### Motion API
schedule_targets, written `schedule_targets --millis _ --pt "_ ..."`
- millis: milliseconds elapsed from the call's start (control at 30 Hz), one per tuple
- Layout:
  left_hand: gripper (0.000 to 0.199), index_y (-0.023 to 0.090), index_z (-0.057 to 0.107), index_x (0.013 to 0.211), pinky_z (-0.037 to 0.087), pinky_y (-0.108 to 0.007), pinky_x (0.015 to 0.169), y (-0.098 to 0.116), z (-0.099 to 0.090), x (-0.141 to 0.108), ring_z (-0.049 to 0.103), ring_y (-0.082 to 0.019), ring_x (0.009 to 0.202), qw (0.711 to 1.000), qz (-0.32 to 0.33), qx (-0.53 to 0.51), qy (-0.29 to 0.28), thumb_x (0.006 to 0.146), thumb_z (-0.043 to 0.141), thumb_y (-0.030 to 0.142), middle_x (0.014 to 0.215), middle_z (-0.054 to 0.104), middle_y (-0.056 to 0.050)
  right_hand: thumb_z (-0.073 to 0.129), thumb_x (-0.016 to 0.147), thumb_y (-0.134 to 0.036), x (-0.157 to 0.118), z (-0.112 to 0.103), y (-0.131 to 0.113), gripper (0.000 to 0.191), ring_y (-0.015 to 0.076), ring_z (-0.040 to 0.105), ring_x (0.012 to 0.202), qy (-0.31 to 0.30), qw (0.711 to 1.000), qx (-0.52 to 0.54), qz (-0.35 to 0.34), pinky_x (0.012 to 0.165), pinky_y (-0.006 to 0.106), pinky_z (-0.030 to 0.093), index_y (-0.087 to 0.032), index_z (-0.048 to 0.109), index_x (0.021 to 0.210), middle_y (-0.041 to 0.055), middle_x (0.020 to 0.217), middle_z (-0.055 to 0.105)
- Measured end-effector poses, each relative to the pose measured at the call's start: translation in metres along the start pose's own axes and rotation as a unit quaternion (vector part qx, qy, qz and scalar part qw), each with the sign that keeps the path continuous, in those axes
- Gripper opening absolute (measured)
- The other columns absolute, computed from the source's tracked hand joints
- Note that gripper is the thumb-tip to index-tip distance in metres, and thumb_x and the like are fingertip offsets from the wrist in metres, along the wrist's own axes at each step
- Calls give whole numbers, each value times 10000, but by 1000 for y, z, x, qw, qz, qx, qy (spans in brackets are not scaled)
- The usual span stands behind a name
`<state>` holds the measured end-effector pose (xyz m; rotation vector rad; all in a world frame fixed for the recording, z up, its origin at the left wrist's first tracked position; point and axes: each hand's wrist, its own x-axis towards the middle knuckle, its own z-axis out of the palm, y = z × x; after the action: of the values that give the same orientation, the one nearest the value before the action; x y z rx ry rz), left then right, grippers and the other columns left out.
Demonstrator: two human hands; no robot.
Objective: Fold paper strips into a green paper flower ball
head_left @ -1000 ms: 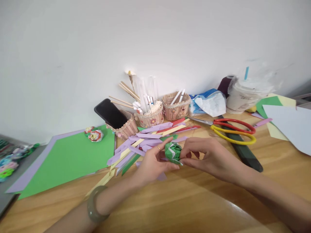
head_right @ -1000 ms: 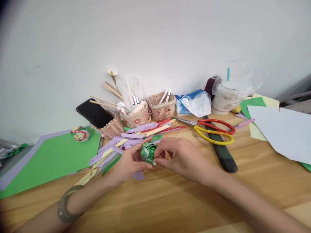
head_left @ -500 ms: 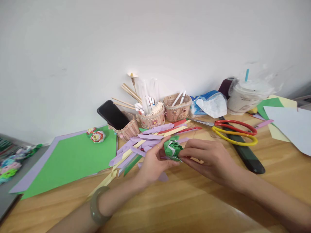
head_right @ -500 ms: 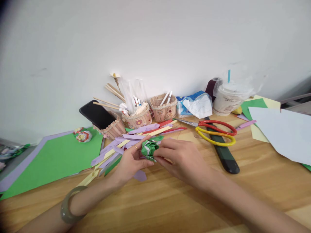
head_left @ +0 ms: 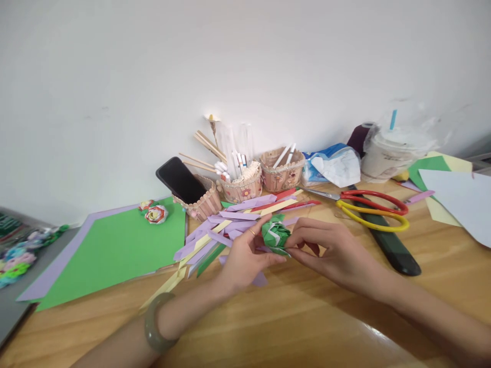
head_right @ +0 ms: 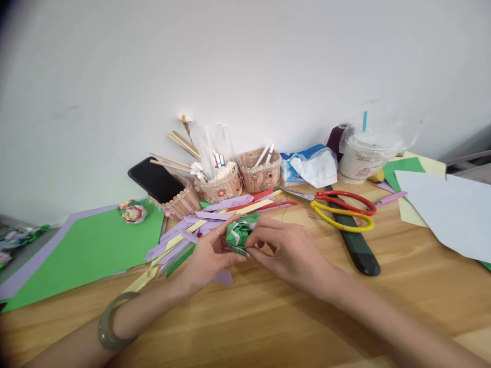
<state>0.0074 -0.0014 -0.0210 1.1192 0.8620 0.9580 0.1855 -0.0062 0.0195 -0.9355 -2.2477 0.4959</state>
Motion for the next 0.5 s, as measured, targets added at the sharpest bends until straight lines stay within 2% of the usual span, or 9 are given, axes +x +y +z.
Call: schedule_targets --millis 67,233,333,500 --pt "815 230 460 1275 443 -368 860 0 0 0 582 -226 950 1000 4 -3 2 530 781 147 971 647 -40 521 820 -138 0 0 2 137 106 493 564 -6 1000 -1 4 502 201 375 -158 626 734 32 689 583" --pt "771 231 491 1249 433 -376 884 1 0 1 579 -229 966 1000 14 -18 10 538 777 153 990 647 -37 472 838 -95 -3 4 8 167 122 541 648 3 998 -50 -33 561 214 391 -170 621 854 47 780 609" --pt "772 237 490 1252 428 -381 894 1 0 0 579 -234 976 1000 13 -11 9 540 778 154 988 650 -36 492 834 -117 -4 4 8 132 116 519 603 6 997 -67 -37 527 210 378 -167 610 802 41 742 597" --pt "810 242 462 1277 447 -383 869 0 1 -1 586 -238 964 1000 -1 0 -5 537 775 139 958 661 -38 530 813 -137 -1 1 4 133 103 491 552 2 999 -36 -23 500 196 379 -164 587 696 19 661 564"
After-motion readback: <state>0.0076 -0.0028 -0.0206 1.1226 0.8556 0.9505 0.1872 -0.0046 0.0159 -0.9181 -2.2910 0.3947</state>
